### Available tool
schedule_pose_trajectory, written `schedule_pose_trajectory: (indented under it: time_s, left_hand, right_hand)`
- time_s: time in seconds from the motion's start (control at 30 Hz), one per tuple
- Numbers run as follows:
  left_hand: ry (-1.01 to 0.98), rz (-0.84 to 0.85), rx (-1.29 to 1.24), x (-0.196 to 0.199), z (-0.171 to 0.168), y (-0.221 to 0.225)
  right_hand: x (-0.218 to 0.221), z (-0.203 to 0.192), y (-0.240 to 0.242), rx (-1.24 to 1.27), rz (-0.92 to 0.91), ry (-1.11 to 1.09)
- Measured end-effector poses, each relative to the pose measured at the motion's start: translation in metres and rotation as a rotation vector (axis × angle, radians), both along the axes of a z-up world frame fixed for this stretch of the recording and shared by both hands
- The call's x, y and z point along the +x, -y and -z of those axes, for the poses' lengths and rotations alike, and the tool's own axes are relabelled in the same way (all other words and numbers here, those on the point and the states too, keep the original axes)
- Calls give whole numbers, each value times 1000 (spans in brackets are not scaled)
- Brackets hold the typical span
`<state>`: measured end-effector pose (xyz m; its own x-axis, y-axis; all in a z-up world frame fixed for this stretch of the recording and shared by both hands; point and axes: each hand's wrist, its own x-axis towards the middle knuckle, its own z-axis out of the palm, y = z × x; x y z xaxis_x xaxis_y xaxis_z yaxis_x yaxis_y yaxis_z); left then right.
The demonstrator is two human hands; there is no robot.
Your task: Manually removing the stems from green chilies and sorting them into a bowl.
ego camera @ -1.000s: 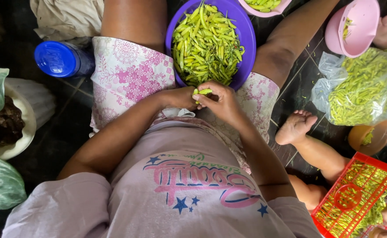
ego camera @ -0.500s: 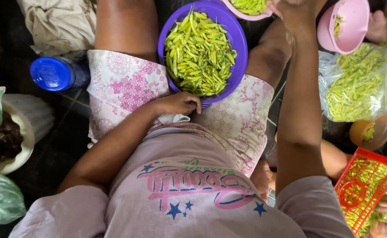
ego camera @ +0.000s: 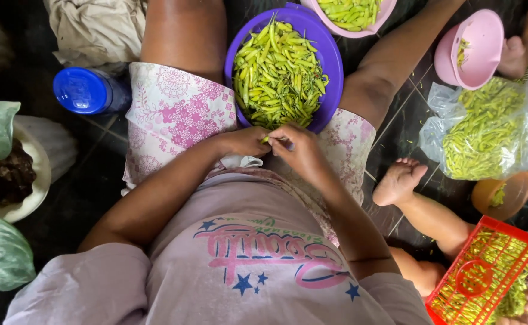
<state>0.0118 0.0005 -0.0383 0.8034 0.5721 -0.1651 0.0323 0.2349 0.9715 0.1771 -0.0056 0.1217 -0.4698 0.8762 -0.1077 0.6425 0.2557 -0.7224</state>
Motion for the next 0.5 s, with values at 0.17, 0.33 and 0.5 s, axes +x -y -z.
schedule_pose_trajectory:
  time_s: [0.17, 0.33, 0.5]
  left_hand:
    - [17, 31, -49, -7, -7, -1]
    - [108, 83, -117, -7, -15, -2]
    - [113, 180, -94, -6, -14, -3]
  right_hand:
    - [-3, 18, 8, 100, 77, 39]
    - [5, 4, 12, -55, 165, -63]
    - [3, -8, 15, -116, 74, -96]
